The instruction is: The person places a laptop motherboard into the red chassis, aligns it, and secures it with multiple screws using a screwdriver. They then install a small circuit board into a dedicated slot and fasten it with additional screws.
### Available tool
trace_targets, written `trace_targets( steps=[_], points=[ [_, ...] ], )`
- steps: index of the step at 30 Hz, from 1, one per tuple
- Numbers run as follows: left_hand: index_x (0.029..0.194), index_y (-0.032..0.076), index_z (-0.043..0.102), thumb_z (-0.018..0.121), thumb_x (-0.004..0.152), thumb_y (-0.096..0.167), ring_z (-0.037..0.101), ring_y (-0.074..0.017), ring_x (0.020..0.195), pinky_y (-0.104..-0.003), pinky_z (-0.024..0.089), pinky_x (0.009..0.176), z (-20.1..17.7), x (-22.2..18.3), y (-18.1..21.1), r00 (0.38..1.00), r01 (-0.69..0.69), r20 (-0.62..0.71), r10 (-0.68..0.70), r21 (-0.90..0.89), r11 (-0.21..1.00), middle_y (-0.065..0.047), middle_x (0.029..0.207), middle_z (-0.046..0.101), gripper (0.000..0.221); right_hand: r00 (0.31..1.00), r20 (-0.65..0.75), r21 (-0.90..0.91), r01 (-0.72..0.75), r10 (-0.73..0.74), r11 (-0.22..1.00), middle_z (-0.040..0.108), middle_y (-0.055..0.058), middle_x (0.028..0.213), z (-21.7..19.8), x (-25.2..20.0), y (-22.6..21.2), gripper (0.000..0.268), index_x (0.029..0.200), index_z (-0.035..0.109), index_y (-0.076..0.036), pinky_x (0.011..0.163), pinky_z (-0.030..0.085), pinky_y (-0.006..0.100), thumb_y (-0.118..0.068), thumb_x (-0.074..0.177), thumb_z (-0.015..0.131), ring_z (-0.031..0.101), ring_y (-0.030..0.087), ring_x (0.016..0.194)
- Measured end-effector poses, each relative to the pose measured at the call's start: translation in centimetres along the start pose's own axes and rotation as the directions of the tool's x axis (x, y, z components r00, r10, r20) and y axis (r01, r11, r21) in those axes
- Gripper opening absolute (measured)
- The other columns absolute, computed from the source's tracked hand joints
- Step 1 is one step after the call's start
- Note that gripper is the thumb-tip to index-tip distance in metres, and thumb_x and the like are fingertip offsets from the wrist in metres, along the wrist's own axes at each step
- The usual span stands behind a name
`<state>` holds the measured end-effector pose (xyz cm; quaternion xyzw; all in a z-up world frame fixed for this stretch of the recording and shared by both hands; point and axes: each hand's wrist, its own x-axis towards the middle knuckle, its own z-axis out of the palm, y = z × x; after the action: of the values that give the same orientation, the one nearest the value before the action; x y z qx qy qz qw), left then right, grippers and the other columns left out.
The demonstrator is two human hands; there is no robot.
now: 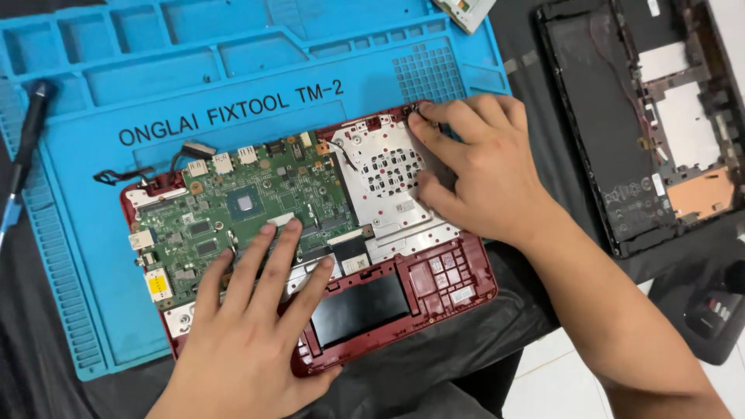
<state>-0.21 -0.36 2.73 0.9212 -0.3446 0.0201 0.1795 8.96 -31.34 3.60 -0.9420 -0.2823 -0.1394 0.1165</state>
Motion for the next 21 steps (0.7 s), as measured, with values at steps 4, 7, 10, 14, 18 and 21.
trace_targets(
  steps=[4,7,10,14,18,21],
  points=[
    [0.144,0.01,0.054,0.076,0.058,0.064,0.035,-0.0445,0.145,-0.063,0.028,0.111,-0.3,0.3,0.1,1.0,-0.012,-0.015,0.012,-0.013,1.0,-0.026,0.161,0.034,0.104,1.0,-0.017,0.009,0.015,-0.015,1.0,0.063,0.008,0.131,0.2,0.0,0.1,0.048,0.13,0.071,-0.003,0.103,0.036,0.047,-0.022,0.085,0.073,0.054,0.031,0.117],
    [0.143,0.011,0.054,0.076,0.056,0.064,0.035,-0.0443,0.145,-0.064,0.028,0.11,-0.3,0.4,0.1,1.0,-0.012,-0.028,0.012,-0.011,1.0,-0.026,0.16,0.034,0.104,0.999,-0.046,0.058,0.004,-0.002,0.998,0.061,0.01,0.132,0.5,-0.3,0.8,0.045,0.13,0.07,-0.006,0.102,0.039,0.047,-0.017,0.087,0.073,0.053,0.032,0.121],
    [0.143,0.011,0.054,0.077,0.056,0.064,0.036,-0.0442,0.145,-0.063,0.028,0.111,-0.3,0.3,0.0,0.999,-0.005,-0.032,0.005,-0.018,1.0,-0.026,0.16,0.034,0.104,0.992,-0.105,0.175,-0.052,0.071,0.983,0.058,0.011,0.13,1.0,-0.9,1.6,0.043,0.133,0.067,-0.006,0.102,0.043,0.043,-0.009,0.09,0.072,0.055,0.031,0.12],
    [0.144,0.012,0.054,0.077,0.053,0.065,0.035,-0.0446,0.144,-0.064,0.027,0.111,0.0,0.1,-0.1,1.0,-0.009,-0.022,0.008,-0.016,1.0,-0.026,0.161,0.033,0.108,0.98,-0.134,0.253,-0.108,0.145,0.961,0.056,0.012,0.131,0.9,-0.7,1.5,0.045,0.137,0.064,-0.006,0.102,0.047,0.042,-0.005,0.093,0.072,0.056,0.031,0.117],
    [0.144,0.013,0.053,0.077,0.052,0.065,0.034,-0.0441,0.145,-0.064,0.027,0.111,0.1,0.1,-0.2,1.0,-0.008,-0.016,0.008,-0.023,1.0,-0.026,0.161,0.032,0.109,0.996,-0.047,0.133,-0.066,0.073,0.989,0.059,0.013,0.133,0.3,-0.2,1.1,0.034,0.126,0.071,-0.008,0.104,0.046,0.045,-0.01,0.093,0.078,0.055,0.034,0.12],
    [0.144,0.014,0.053,0.077,0.052,0.066,0.032,-0.0431,0.147,-0.064,0.026,0.112,0.2,0.0,-0.2,1.0,-0.017,-0.007,0.017,-0.007,1.0,-0.025,0.162,0.031,0.109,0.989,-0.081,0.134,-0.113,0.125,0.984,0.058,0.013,0.132,0.2,-0.2,1.0,0.035,0.126,0.072,-0.005,0.105,0.046,0.046,-0.011,0.092,0.078,0.054,0.034,0.123]
  ],
)
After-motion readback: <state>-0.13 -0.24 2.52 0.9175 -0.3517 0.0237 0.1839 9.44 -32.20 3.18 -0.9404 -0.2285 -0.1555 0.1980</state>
